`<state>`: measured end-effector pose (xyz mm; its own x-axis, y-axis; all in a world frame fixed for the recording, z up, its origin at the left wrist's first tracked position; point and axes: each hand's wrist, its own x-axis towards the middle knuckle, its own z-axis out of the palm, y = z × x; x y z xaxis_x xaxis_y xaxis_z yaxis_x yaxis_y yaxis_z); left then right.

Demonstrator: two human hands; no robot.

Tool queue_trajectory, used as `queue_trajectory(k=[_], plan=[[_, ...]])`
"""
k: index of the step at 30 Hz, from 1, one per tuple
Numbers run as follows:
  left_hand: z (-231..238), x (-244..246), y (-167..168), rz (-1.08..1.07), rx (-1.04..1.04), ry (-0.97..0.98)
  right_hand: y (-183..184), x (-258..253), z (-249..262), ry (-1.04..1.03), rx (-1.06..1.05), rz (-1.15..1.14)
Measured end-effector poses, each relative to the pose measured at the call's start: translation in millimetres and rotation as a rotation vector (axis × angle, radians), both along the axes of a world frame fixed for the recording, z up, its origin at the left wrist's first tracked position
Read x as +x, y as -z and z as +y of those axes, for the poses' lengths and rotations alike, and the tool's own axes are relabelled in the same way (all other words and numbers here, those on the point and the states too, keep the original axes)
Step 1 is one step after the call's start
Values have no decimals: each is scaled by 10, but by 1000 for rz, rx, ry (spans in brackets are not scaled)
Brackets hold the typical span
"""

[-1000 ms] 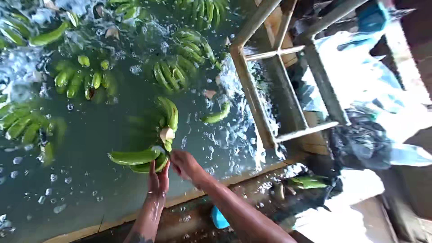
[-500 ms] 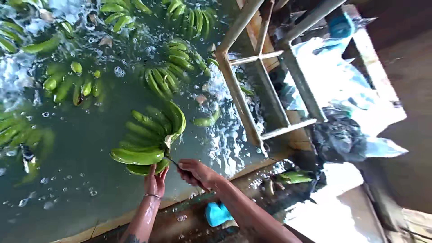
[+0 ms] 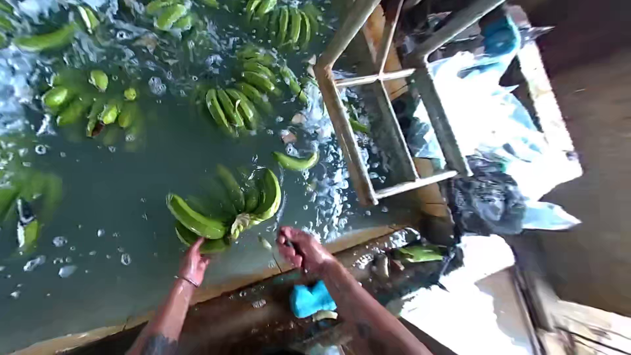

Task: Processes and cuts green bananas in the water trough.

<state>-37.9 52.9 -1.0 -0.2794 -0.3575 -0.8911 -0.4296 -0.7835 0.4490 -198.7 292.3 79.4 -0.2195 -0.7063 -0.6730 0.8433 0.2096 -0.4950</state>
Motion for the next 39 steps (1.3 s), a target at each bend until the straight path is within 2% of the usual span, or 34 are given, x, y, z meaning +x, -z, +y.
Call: queue_trajectory(k=[1,3,5,6,10,13,18,22,24,27,29,31,34,37,39], plan=[[-104,-20,47,-17,-79,3,2,-123,-41,-77,61,149],[-329,-172,132,-19,-206,9,110,-318,-312,-400,208,571],[-548,-326,153,-80,-279,136,214,-371,-676,-744,322,918],[-654,-417,140,-121,-280,209,260,-364,-837,-842,337,1023],[-965,-755,77,-244,-271,397,393,-332,-1170,-892,303,1229],[-1113,-953,15,-305,-274,532,458,-361,-1220,-822,369,1230],[-1236,-1092,105,-386,-257,643,767,-283,-1143,-647,310,1235],[-1257,-1199,105,-386,-247,712,729,-189,-1235,-726,384,1190],[-1233,-1257,108,-400,-246,758,568,-221,-1257,-856,411,1088],[-1218,-1326,127,-340,-233,693,-180,-591,-1119,-1163,406,972],[-1160,-1248,48,-187,-164,567,-444,-767,-937,-1099,417,1035],[-1106,-1089,32,-23,-129,374,-250,-803,-862,-938,509,1082],[-931,-678,69,49,-250,180,465,-636,-948,-808,588,971],[-696,-205,-58,-2,-380,202,1089,-548,-1091,-579,480,706],[-555,152,-93,-80,-385,253,1230,-474,-1169,-479,466,676]])
